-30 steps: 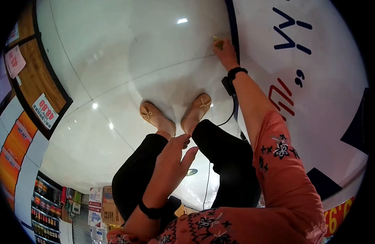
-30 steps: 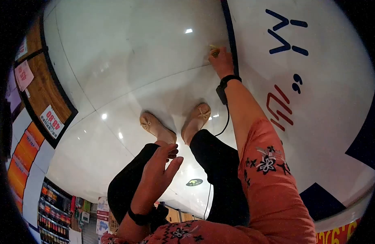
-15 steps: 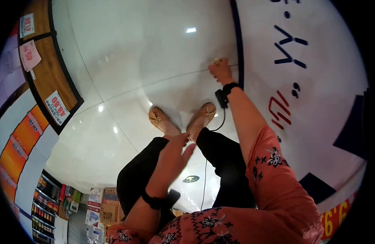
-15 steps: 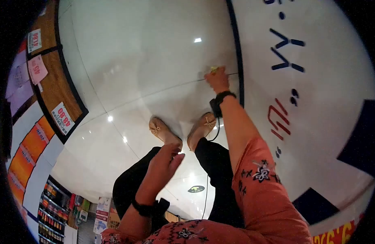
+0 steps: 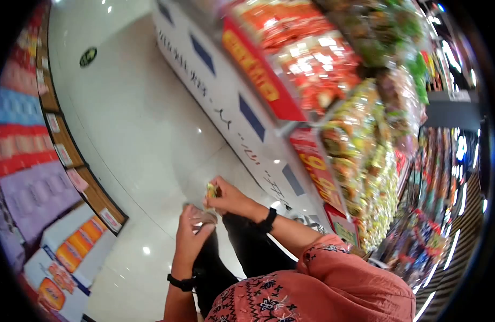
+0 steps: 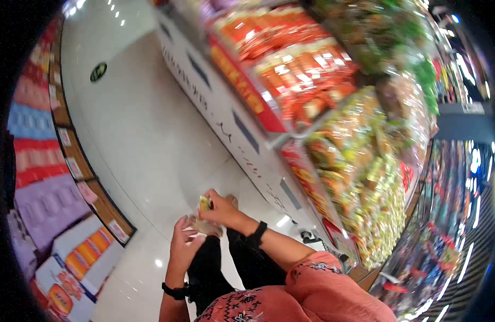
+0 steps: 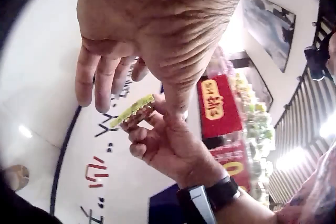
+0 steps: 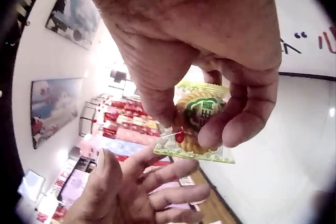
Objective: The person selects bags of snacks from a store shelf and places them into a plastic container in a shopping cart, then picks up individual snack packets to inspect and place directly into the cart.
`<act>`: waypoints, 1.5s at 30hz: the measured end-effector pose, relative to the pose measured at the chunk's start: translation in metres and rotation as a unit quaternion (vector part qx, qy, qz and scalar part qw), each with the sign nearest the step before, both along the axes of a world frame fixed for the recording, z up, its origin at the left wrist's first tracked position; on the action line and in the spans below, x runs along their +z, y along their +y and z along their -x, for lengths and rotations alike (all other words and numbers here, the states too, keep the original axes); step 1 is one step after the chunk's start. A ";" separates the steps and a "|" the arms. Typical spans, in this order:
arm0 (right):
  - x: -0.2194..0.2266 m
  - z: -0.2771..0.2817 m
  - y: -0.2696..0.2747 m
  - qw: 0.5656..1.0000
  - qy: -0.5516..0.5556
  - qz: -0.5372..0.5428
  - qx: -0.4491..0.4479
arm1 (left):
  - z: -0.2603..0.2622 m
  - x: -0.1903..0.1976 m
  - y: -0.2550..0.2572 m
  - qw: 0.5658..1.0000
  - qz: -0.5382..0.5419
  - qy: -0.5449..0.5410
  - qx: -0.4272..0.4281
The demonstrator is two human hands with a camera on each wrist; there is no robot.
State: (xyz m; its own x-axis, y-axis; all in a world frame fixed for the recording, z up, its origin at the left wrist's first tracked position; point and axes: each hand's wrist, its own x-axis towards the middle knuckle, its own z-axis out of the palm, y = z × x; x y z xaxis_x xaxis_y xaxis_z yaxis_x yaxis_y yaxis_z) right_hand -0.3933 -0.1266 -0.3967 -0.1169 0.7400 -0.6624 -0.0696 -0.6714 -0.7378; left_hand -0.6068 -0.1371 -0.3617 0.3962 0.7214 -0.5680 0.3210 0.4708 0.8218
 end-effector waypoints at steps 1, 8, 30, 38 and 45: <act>0.036 -0.005 -0.006 1.000 -0.021 -0.018 0.003 | -0.007 0.033 0.005 0.999 -0.026 0.014 -0.037; 0.221 -0.058 -0.071 0.981 0.061 -0.018 -0.184 | -0.083 0.205 0.005 0.950 -0.248 0.009 -0.190; 0.301 -0.221 -0.216 0.838 -0.004 -0.180 -0.515 | -0.334 0.282 0.024 0.887 -0.268 -0.129 -0.353; 0.291 -0.246 -0.196 0.797 -0.131 -0.111 -0.579 | -0.434 0.263 0.123 0.806 -0.414 -0.126 -0.404; 0.272 -0.248 -0.181 0.717 -0.536 -0.044 -0.443 | -0.471 0.297 0.167 0.769 -0.510 -0.122 -0.366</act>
